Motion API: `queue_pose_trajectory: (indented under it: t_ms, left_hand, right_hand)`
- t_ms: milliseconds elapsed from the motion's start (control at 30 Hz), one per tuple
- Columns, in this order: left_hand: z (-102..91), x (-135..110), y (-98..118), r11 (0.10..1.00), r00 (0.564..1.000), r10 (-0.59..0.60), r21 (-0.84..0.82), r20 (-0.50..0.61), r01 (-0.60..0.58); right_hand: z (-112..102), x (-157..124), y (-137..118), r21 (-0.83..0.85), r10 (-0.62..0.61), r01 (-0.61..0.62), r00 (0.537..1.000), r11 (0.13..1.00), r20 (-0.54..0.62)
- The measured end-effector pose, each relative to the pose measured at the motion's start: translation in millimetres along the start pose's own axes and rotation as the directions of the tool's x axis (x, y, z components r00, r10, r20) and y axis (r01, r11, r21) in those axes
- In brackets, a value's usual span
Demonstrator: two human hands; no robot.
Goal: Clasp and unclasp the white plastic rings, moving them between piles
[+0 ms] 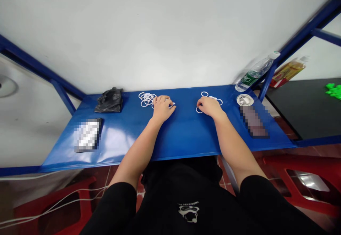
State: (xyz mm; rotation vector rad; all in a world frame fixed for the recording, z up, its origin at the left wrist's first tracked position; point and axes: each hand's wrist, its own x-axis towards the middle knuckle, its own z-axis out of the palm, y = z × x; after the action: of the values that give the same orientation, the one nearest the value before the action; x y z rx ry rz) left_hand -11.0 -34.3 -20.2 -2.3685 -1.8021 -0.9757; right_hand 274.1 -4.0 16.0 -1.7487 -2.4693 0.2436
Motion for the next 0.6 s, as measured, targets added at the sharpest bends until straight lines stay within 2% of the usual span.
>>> queue_pose_trajectory:
  t_ms: [167,300,433,600]
  left_hand:
    - [1.5,-1.7,8.2,0.99,0.991,0.134,-0.044,-0.001,-0.134]
    - [2.3,-3.2,17.5,0.944,0.947,0.315,-0.123,0.062,-0.306]
    - [1.7,-2.6,22.0,0.899,0.911,0.408,-0.202,0.063,-0.389]
    - [-2.1,-1.3,23.2,0.883,0.887,0.454,-0.177,0.087,-0.435]
  right_hand:
    - [8.8,2.6,-12.1,0.259,-0.106,0.134,0.987,0.957,-0.121]
    - [16.7,-2.7,-37.1,0.427,-0.192,0.256,0.963,0.867,-0.187]
    - [22.7,-8.4,-56.0,0.483,-0.19,0.25,0.967,0.839,-0.17]
    - [27.4,-6.1,-55.9,0.469,-0.143,0.221,0.97,0.855,-0.196]
